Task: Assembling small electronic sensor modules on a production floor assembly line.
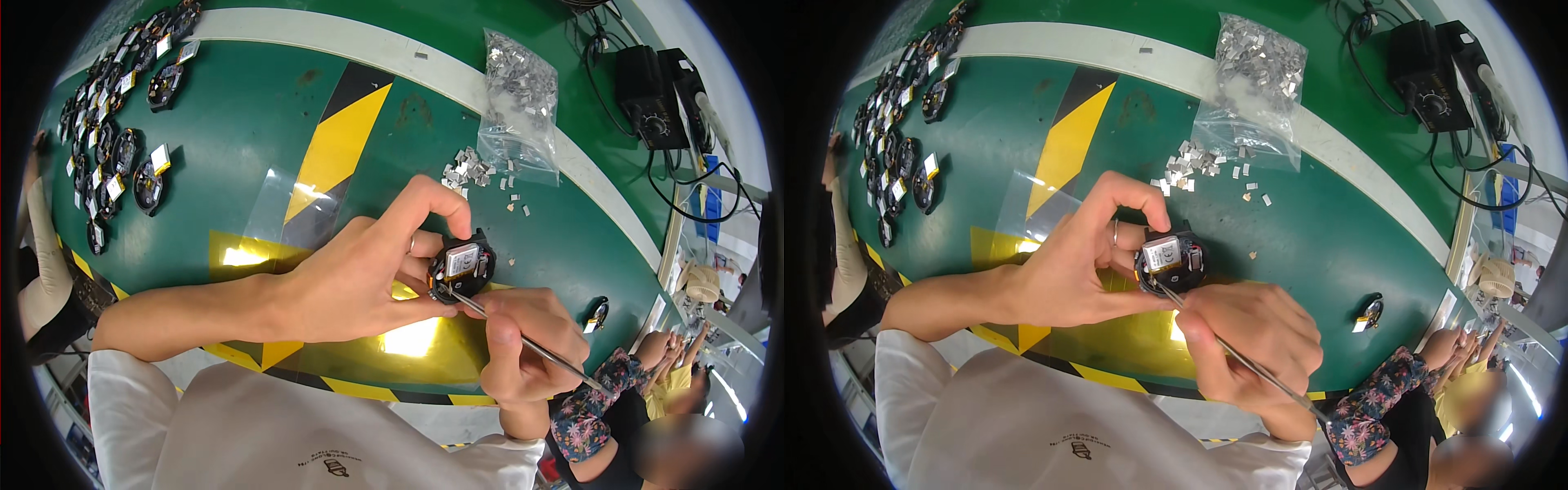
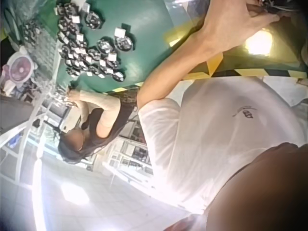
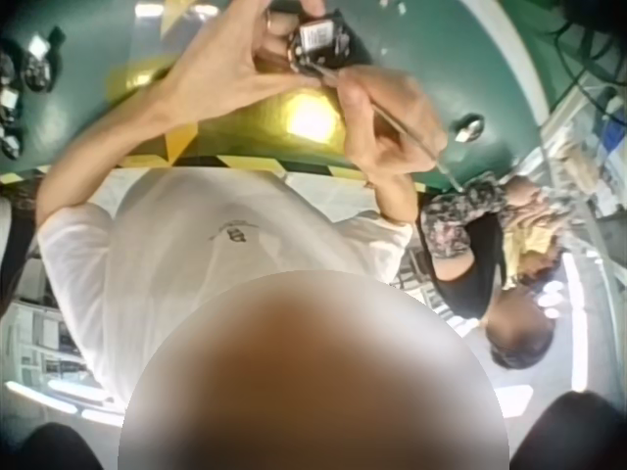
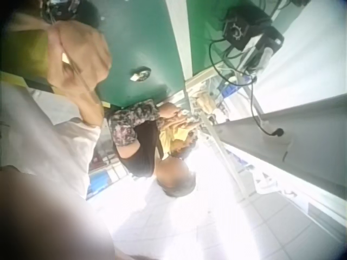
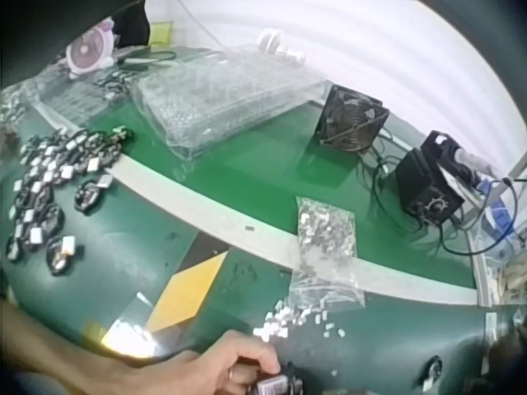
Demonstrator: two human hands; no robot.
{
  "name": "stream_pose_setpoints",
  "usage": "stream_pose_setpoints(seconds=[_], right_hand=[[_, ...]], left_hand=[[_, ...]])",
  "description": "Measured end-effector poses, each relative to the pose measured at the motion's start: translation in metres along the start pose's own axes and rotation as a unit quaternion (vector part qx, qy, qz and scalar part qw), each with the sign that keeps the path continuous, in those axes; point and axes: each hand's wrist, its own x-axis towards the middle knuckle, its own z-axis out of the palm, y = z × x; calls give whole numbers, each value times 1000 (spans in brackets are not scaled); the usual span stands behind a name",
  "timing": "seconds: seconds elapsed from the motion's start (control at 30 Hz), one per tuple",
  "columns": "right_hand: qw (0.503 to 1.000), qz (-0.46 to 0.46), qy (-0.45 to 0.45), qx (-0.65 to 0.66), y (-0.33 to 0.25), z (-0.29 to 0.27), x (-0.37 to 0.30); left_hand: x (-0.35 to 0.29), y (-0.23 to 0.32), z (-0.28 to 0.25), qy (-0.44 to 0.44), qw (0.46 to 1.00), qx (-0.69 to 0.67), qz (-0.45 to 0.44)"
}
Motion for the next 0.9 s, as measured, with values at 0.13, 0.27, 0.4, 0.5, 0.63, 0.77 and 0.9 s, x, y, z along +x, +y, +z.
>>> stream_pose_setpoints(seconds=[0.13,0.27,0.4,0.5,0.63,0.77,0.9], right_hand=[[999,-26,-17,-20,-1,-1,3],[996,-62,-38,-57,-2,-3,2],[979,-109,-98,-142,-8,-8,5],[974,-127,-92,-165,-9,-6,3],[973,-128,-91,-166,-8,-2,1],[973,-135,-75,-174,-7,1,-1],[971,-143,-72,-180,-8,5,0]], left_hand=[[0,2,-3,-26,999,20,-24],[0,6,-4,-36,998,16,-41],[1,6,-5,-28,998,11,-51],[1,6,-4,-30,998,15,-50],[0,5,-6,-31,998,8,-52],[0,4,-4,-24,999,23,-27],[-1,3,-4,-26,998,44,-29]])
